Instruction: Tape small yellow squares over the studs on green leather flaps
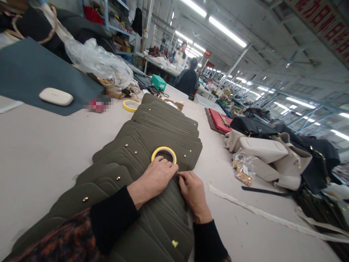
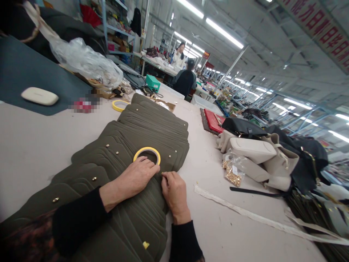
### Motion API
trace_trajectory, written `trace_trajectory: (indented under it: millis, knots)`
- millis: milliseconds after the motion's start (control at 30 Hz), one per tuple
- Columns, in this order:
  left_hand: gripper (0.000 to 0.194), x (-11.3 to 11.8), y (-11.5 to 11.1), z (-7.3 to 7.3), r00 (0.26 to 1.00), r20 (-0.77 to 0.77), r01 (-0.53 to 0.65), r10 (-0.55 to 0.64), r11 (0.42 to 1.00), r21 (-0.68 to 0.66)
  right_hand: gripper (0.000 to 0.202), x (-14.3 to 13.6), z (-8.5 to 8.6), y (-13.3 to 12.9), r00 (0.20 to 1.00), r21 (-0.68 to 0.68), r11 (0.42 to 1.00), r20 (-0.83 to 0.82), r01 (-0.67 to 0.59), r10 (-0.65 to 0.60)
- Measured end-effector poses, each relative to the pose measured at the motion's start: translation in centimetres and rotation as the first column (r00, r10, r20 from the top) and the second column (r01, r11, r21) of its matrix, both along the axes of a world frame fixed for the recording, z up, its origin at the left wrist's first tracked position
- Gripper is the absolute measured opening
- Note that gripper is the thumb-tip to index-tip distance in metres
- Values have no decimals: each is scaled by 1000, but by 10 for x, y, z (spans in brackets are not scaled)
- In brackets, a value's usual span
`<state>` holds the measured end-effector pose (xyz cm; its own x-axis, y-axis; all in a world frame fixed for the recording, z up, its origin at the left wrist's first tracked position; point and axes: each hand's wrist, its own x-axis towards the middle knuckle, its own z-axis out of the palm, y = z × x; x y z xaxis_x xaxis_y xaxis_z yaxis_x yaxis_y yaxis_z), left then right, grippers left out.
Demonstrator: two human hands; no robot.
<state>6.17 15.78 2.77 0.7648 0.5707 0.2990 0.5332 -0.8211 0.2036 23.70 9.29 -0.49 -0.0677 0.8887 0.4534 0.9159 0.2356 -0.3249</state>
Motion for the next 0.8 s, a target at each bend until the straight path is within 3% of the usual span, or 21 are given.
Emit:
trace_trajectory:
  millis: [200,400,500,667,800]
  knots:
    - [14,1,-1,-3,1000,8,1,-1,1000,5,19,-12,1,13,983,-70,993,164,97,-85]
    - [16,1,-1,2,1000,9,-13,13,1000,12,22,-14,20,34,968,-301,924,-14,235,-251]
    - [17,0,-1,4,998,50,-29,29,1000,3,25,-11,25,37,970,-367,911,-75,190,-232]
    - [22,-5,3,2,985,167,-36,49,996,-79,26,-5,26,23,975,-449,893,-196,8,-107]
    - [29,-9,5,1,963,271,32,-11,997,-74,22,-2,26,14,916,-300,954,-386,-17,-105]
